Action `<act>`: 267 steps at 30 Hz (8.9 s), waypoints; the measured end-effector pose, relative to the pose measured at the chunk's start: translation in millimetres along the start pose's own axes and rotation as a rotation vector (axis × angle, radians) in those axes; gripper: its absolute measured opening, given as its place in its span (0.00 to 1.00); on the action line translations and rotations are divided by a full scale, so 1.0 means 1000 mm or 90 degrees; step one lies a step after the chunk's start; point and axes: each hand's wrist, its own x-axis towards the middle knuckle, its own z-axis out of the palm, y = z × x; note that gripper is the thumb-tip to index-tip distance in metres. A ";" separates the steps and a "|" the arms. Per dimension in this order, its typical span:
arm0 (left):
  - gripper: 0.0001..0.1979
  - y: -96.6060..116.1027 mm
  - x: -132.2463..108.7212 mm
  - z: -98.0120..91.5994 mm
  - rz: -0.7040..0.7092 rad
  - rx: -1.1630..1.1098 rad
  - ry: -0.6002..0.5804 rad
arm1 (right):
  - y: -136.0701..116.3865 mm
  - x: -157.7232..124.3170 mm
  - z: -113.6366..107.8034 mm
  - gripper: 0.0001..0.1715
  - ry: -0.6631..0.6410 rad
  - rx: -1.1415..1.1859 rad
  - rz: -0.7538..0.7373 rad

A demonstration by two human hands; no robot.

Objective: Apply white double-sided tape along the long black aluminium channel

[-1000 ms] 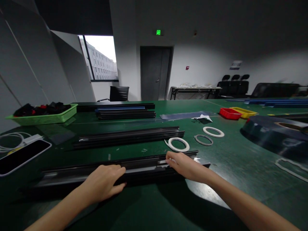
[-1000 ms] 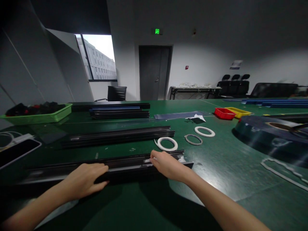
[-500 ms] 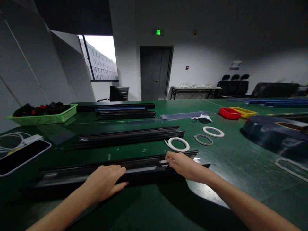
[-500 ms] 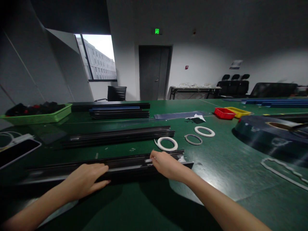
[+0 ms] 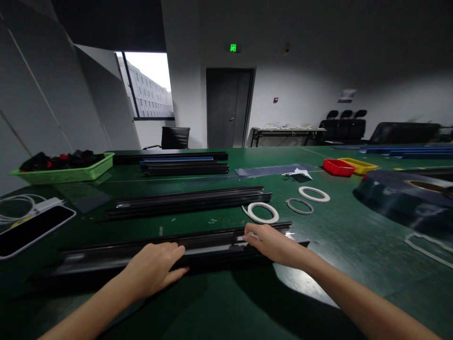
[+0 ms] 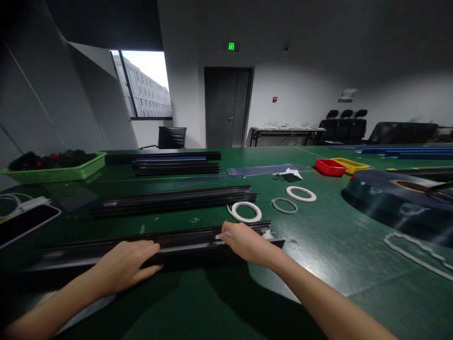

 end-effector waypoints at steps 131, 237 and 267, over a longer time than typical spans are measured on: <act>0.11 0.009 0.001 -0.008 0.024 0.030 0.032 | 0.005 0.001 0.003 0.16 0.020 -0.014 -0.046; 0.13 0.013 0.009 -0.001 -0.051 0.012 -0.021 | 0.024 -0.007 -0.006 0.15 0.008 -0.005 -0.055; 0.14 0.014 0.008 0.000 -0.043 -0.005 -0.021 | 0.027 -0.006 -0.005 0.16 -0.004 -0.030 -0.051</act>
